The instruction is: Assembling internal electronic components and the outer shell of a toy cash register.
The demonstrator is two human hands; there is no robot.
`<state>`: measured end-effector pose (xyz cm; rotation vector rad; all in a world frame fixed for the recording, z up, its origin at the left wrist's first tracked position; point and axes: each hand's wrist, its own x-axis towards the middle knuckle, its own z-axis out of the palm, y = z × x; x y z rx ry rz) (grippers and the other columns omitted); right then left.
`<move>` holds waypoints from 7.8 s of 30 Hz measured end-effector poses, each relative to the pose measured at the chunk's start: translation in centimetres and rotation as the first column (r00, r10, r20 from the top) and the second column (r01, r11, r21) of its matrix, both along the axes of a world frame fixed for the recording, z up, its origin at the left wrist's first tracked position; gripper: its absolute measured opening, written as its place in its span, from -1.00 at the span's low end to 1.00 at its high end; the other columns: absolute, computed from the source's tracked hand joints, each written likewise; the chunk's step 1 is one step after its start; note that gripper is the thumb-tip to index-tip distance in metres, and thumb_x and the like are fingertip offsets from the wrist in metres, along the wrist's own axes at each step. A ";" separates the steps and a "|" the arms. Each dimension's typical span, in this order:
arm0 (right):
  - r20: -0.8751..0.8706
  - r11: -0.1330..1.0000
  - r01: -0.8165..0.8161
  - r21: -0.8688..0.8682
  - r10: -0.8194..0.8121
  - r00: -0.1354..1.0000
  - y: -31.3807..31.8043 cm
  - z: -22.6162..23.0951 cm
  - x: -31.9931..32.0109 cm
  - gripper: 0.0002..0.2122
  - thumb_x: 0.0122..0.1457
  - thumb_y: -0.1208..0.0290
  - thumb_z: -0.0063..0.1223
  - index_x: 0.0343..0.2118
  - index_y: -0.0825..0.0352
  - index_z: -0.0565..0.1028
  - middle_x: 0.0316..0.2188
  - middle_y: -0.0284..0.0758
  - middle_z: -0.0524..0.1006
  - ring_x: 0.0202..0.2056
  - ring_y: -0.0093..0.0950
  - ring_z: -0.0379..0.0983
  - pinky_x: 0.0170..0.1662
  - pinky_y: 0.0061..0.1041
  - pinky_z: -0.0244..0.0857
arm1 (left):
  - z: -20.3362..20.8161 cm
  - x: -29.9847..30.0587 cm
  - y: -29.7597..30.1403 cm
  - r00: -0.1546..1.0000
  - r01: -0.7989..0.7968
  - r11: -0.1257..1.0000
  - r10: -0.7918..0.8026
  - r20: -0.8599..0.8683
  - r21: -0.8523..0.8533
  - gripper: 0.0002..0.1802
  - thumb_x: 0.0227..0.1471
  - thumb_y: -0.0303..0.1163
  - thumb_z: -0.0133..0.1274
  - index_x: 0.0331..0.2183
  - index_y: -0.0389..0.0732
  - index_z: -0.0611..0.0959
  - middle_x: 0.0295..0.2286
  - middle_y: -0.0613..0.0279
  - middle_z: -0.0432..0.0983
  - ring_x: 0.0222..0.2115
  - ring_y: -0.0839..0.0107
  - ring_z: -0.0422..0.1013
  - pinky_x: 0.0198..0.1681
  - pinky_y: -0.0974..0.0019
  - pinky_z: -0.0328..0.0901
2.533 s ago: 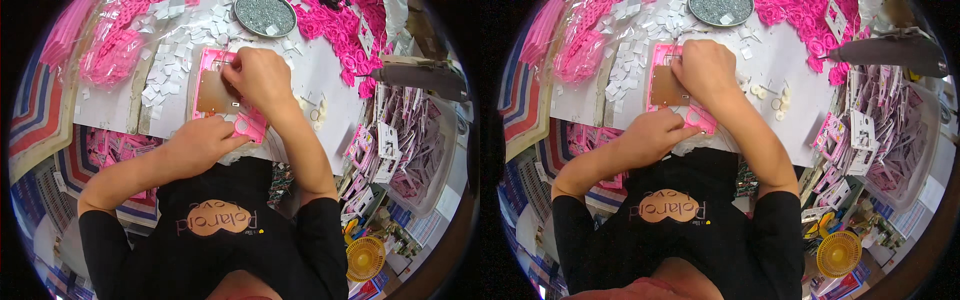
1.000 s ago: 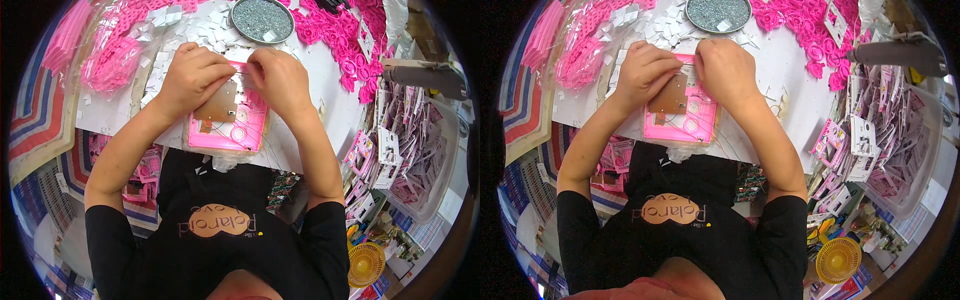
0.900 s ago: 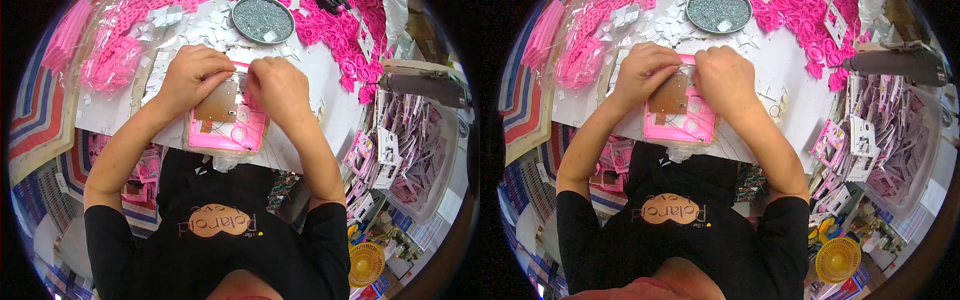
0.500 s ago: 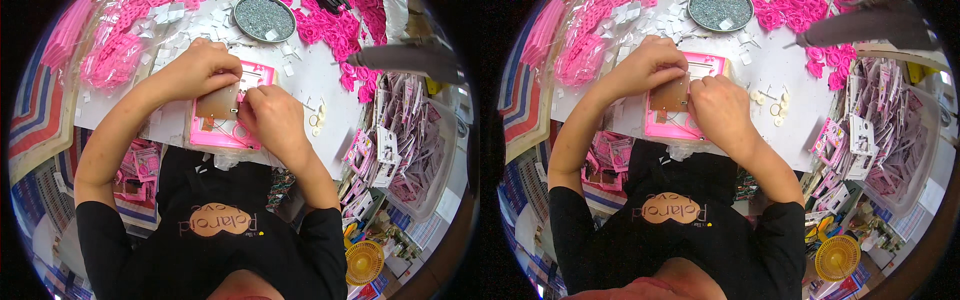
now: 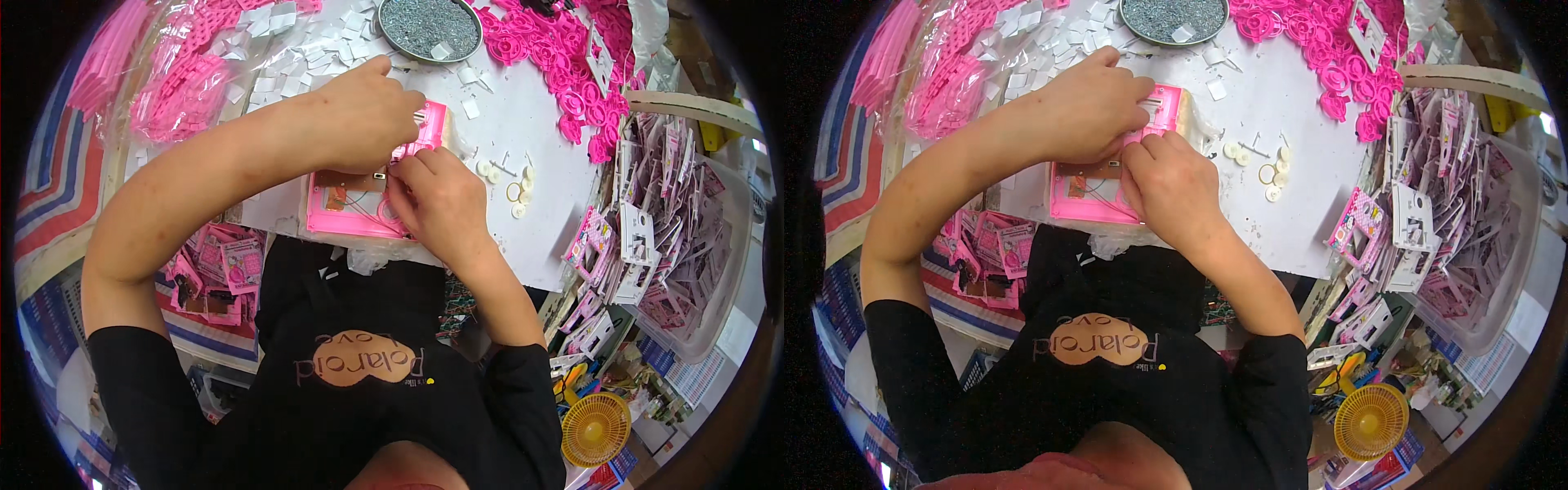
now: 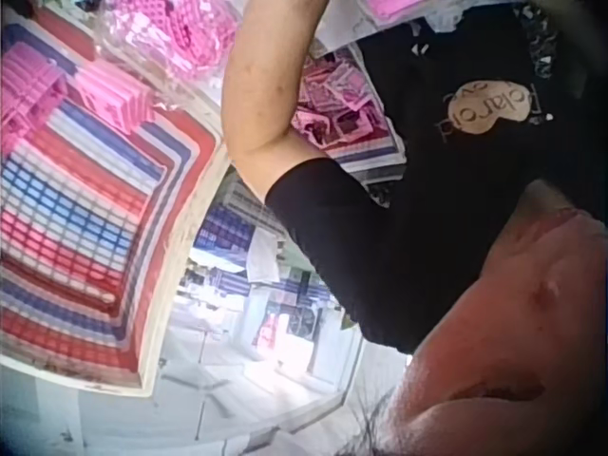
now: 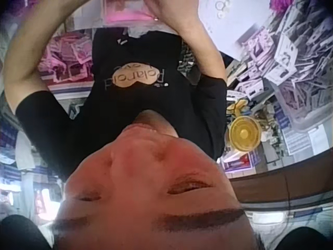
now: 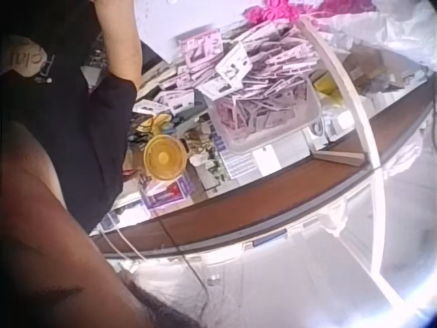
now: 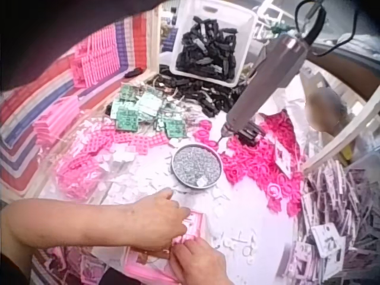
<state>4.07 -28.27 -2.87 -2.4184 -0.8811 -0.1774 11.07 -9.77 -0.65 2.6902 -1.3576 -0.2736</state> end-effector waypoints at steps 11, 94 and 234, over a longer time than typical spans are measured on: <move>-0.035 0.994 0.034 0.104 -0.031 0.999 0.0 0.4 0.0 -0.85 -0.04 0.55 0.28 -0.36 0.29 0.59 -0.46 -0.30 0.52 -0.41 -0.28 0.46 -0.38 -0.31 0.35 | 1.7 0.2 -2.5 0.991 0.075 0.983 -0.055 -0.120 0.170 -0.83 -0.22 -0.44 0.25 -0.46 -0.26 0.71 -0.36 0.06 0.58 -0.34 0.13 0.59 -0.33 0.13 0.48; 0.076 0.961 -0.134 -0.243 0.157 0.985 -0.2 1.1 1.9 -0.69 0.02 0.48 0.15 -0.13 0.44 0.55 -0.24 -0.23 0.46 -0.19 -0.26 0.42 -0.21 -0.33 0.43 | -1.7 1.7 2.8 0.928 -0.363 0.791 0.262 -0.264 -0.492 -0.78 0.11 -0.43 0.02 -0.17 -0.24 0.58 -0.32 0.12 0.59 -0.37 0.20 0.55 -0.29 0.18 0.42; -0.025 0.963 -0.260 -0.067 0.259 0.965 0.5 3.9 4.5 -0.51 -0.10 0.48 0.35 -0.04 0.44 0.51 -0.07 -0.10 0.56 -0.07 -0.12 0.50 0.03 -0.23 0.41 | 0.0 -2.0 4.3 0.678 -0.661 0.691 0.383 -0.627 -0.293 -0.78 0.01 -0.38 0.17 -0.45 -0.38 0.63 -0.56 0.05 0.53 -0.53 0.31 0.48 -0.40 0.25 0.34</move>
